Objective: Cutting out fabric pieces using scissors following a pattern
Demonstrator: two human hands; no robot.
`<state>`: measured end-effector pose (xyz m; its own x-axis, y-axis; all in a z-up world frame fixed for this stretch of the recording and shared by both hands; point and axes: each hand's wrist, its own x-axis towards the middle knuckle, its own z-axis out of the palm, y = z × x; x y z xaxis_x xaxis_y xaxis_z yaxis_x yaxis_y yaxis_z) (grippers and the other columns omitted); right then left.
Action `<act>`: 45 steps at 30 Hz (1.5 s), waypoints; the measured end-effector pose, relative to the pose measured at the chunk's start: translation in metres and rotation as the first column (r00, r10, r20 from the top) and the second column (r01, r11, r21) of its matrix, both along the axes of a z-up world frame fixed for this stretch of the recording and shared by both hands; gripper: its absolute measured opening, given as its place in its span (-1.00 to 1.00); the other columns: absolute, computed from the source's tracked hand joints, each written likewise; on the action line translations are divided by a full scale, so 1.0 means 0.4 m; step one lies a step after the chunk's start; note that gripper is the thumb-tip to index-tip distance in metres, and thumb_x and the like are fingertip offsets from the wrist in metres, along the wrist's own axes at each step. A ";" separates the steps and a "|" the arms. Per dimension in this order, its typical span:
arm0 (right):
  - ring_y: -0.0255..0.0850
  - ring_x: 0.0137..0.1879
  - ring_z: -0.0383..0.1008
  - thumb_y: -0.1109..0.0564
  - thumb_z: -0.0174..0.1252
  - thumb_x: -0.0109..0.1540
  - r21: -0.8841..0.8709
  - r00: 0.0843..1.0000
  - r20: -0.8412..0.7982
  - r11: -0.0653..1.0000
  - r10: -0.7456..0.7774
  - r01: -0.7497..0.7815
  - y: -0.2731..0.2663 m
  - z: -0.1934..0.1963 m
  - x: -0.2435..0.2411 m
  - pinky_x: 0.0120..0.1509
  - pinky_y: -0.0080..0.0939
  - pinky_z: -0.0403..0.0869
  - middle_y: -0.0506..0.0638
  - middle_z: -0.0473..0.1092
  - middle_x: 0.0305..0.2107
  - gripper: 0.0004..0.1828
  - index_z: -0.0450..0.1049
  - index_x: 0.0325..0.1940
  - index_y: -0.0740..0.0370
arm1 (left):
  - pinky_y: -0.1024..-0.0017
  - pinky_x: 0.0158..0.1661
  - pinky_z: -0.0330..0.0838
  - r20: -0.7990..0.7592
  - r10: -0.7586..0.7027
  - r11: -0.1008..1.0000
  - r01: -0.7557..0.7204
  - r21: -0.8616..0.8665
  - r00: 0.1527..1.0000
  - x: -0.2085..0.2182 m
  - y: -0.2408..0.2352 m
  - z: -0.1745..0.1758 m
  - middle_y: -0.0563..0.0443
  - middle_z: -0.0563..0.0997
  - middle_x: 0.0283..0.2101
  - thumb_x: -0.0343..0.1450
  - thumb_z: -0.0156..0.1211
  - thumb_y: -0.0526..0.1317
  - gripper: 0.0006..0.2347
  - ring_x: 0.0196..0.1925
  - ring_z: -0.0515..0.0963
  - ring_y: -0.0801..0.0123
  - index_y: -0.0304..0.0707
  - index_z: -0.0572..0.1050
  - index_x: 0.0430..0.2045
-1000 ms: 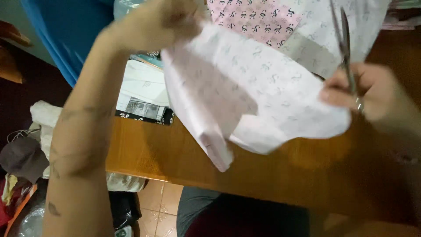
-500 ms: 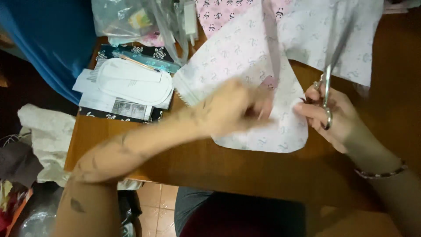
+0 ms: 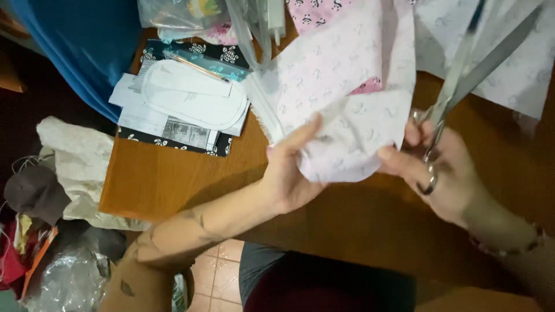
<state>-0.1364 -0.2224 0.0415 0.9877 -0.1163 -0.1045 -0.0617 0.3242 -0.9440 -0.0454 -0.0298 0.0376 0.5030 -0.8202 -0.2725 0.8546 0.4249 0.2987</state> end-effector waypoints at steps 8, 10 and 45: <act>-0.16 -0.14 0.68 0.26 0.29 0.04 -0.363 0.952 -0.162 0.881 0.261 -0.304 -0.082 -0.019 -0.054 0.05 -0.12 0.62 0.04 0.57 -0.36 -0.86 0.46 -0.38 0.18 | 0.15 0.22 0.40 0.099 0.360 0.837 -0.368 0.405 0.928 -0.006 0.060 0.025 -0.21 0.51 0.18 0.22 0.24 -0.31 -0.42 0.18 0.50 0.15 -0.42 0.35 0.21; -0.23 -0.51 0.32 0.42 0.91 -0.86 -0.620 0.840 -0.508 0.597 0.190 -0.509 -0.108 -0.033 -0.078 -0.45 -0.24 0.30 -0.10 0.48 -0.67 -0.11 0.57 -0.59 0.15 | 0.00 0.23 0.41 0.208 0.434 0.829 -0.479 0.289 0.877 -0.007 0.092 0.010 -0.22 0.49 0.20 0.23 0.31 -0.38 -0.42 0.25 0.47 0.06 -0.36 0.33 0.22; -0.27 -0.68 0.31 0.20 0.12 -0.03 -0.599 0.832 -0.463 0.585 0.305 -0.547 -0.066 -0.052 -0.067 -0.53 -0.25 0.32 -0.12 0.41 -0.81 -0.84 0.62 -0.61 0.09 | 0.33 0.42 -0.01 0.707 -0.257 0.702 -0.376 0.605 0.659 -0.021 0.159 0.041 -0.09 0.31 0.35 0.32 0.23 -0.05 -0.35 0.42 0.25 0.25 -0.31 0.19 0.29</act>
